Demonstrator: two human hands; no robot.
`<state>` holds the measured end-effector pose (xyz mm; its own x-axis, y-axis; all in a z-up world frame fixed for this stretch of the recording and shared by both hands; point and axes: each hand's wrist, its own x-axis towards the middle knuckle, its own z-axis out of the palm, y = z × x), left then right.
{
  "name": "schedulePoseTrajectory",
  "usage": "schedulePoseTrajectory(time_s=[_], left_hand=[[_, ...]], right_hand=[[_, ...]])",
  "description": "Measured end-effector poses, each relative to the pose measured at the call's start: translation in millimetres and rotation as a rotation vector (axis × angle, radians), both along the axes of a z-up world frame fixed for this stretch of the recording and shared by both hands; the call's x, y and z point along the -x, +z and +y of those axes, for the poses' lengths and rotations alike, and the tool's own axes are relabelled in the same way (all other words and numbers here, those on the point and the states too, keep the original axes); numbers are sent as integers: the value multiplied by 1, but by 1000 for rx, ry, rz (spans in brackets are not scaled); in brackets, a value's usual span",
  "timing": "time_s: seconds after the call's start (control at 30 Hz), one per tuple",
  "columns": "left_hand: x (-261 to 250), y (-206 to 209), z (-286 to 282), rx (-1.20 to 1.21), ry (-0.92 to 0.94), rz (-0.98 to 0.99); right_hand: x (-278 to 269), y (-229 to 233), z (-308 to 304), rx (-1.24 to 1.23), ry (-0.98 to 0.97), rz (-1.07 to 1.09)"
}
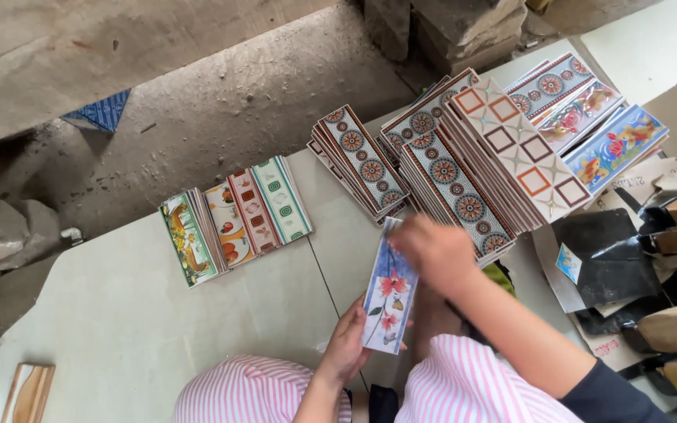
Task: The person sits on the floor and wipes the surfaces of several rectangular ceramic tiles with a cloth. They handle the tiles one by one, wiping them and placing them into stacks on the floor.
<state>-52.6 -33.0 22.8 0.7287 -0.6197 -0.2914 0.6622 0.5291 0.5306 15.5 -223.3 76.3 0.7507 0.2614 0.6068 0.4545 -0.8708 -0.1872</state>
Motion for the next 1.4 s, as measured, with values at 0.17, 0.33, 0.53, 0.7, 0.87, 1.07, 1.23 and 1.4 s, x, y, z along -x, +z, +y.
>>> schedulePoseTrajectory(time_s=[0.17, 0.33, 0.53, 0.7, 0.87, 1.07, 1.23, 1.4], left_hand=[[3, 12, -4, -40, -52, -44], [4, -5, -11, 22, 157, 60], [-7, 10, -9, -83, 261, 164], [3, 12, -9, -24, 137, 130], [4, -2, -6, -67, 154, 173], [-1, 6, -7, -69, 165, 120], [2, 14, -12, -21, 60, 73], [-2, 1, -10, -31, 150, 109]], right_hand=[[3, 15, -1, -12, -59, -34], [36, 6, 31, 11, 260, 49], [25, 5, 26, 271, 550, 159], [-4, 1, -1, -128, -101, 212], [26, -1, 26, -99, 146, 289], [21, -2, 15, 91, 322, 178], [1, 17, -6, -25, -139, 78], [32, 14, 25, 28, 301, 72]])
